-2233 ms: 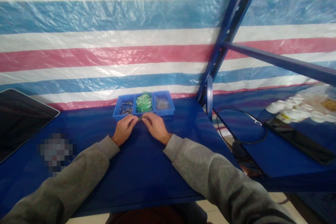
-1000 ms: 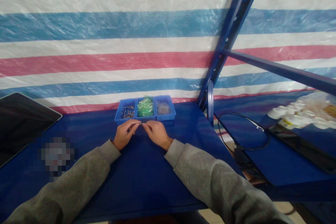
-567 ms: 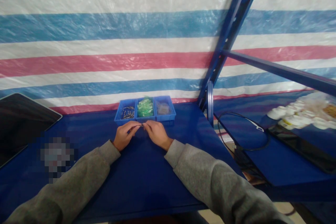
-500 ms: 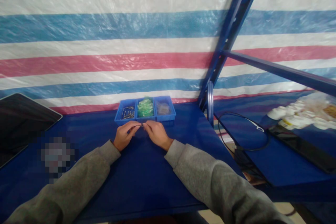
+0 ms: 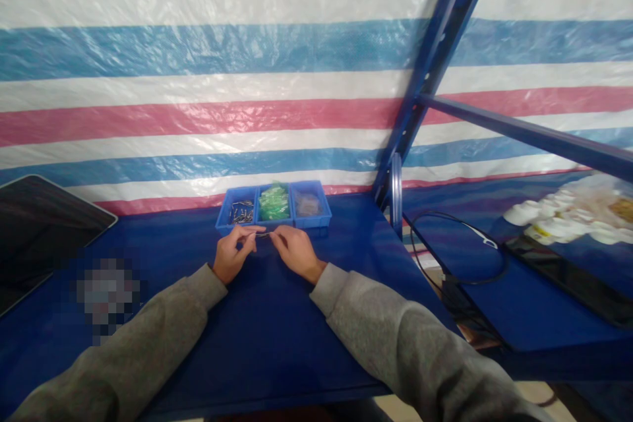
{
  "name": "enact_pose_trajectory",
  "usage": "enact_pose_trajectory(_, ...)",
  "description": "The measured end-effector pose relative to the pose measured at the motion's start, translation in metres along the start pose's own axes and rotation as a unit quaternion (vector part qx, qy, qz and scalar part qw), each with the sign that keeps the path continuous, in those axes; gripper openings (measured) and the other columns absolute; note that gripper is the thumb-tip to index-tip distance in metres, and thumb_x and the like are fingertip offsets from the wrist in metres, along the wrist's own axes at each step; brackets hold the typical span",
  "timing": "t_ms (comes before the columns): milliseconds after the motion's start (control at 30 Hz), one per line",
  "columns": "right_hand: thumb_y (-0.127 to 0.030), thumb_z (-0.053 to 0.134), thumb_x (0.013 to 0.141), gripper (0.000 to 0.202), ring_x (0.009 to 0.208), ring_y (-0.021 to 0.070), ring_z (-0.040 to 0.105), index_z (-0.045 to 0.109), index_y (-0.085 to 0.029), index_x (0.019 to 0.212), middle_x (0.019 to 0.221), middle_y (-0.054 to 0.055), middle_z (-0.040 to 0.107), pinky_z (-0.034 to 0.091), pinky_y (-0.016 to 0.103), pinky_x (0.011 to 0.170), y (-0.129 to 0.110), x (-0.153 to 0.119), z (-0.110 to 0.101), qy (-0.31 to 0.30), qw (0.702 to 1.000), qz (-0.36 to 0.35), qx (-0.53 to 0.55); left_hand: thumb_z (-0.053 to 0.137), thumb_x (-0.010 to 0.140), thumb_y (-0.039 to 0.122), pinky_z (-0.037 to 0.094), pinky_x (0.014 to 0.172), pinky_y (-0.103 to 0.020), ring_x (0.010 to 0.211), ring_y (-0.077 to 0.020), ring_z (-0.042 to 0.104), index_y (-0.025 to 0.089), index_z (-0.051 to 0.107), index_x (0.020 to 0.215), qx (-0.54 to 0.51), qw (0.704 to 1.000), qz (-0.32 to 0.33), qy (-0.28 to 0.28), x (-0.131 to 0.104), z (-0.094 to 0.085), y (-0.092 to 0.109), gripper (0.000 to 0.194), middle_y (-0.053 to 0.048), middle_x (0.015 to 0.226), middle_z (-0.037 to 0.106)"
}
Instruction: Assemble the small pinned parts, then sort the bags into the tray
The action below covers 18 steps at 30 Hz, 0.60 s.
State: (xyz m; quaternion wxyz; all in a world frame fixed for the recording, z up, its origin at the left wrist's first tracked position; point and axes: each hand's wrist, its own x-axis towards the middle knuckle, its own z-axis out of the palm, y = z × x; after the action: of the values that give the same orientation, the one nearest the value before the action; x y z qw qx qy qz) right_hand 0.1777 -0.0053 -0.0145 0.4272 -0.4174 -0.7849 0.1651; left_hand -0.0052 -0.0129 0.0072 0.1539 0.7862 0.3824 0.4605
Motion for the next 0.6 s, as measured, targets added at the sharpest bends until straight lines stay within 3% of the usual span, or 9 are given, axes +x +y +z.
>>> enact_pose_trajectory(100, -0.033, 0.039, 0.094, 0.030, 0.064, 0.0135, 0.054, 0.059, -0.018, 0.077, 0.070, 0.002, 0.059, 0.039, 0.023, 0.065, 0.0008, 0.0000, 0.0005, 0.003, 1.000, -0.002, 0.006, 0.045, 0.091, 0.028, 0.047, 0.054, -0.019, 0.050, -0.0064, 0.055, 0.014, 0.058, 0.091, -0.001, 1.000, -0.022, -0.009, -0.0007, -0.0002, -0.0003, 0.019, -0.003, 0.080, 0.068)
enact_pose_trajectory(233, -0.032, 0.039, 0.094, 0.030, 0.063, 0.0131, 0.053, 0.060, -0.017, 0.077, 0.068, 0.002, 0.058, 0.038, 0.023, 0.064, 0.0012, -0.0002, 0.0008, 0.002, 1.000, -0.008, 0.015, 0.045, 0.091, 0.030, 0.043, 0.052, -0.018, 0.045, -0.0071, 0.052, 0.014, 0.060, 0.092, 0.028, 0.998, -0.041, -0.034, -0.0010, 0.0005, -0.0047, 0.022, 0.004, 0.053, 0.055)
enact_pose_trajectory(333, -0.032, 0.040, 0.094, 0.030, 0.063, 0.0131, 0.053, 0.060, -0.017, 0.078, 0.069, 0.001, 0.059, 0.039, 0.023, 0.064, 0.0004, -0.0003, 0.0002, -0.002, 1.000, -0.009, 0.014, 0.047, 0.091, 0.031, 0.043, 0.053, -0.019, 0.047, -0.0073, 0.052, 0.015, 0.059, 0.088, 0.050, 0.997, -0.042, -0.031, -0.0004, 0.0015, -0.0075, 0.021, 0.004, 0.058, 0.057)
enact_pose_trajectory(533, -0.030, 0.041, 0.093, 0.027, 0.069, 0.0144, 0.057, 0.061, -0.018, 0.081, 0.075, 0.003, 0.063, 0.041, 0.024, 0.069, -0.0017, 0.0003, -0.0012, 0.008, 1.000, -0.003, 0.024, 0.049, 0.090, 0.028, 0.048, 0.075, -0.025, 0.079, -0.0141, 0.062, 0.018, 0.064, 0.092, 0.061, 0.997, 0.046, -0.027, 0.0027, 0.0018, -0.0076, 0.018, -0.004, 0.086, 0.067)
enact_pose_trajectory(600, -0.029, 0.040, 0.093, 0.025, 0.072, 0.0148, 0.058, 0.061, -0.018, 0.084, 0.078, 0.003, 0.063, 0.042, 0.024, 0.070, -0.0024, 0.0004, -0.0020, 0.015, 0.999, -0.002, 0.032, 0.046, 0.091, 0.027, 0.049, 0.072, -0.025, 0.074, -0.0132, 0.061, 0.018, 0.065, 0.094, 0.050, 0.997, 0.056, -0.028, 0.0033, 0.0019, -0.0083, 0.021, -0.005, 0.087, 0.067)
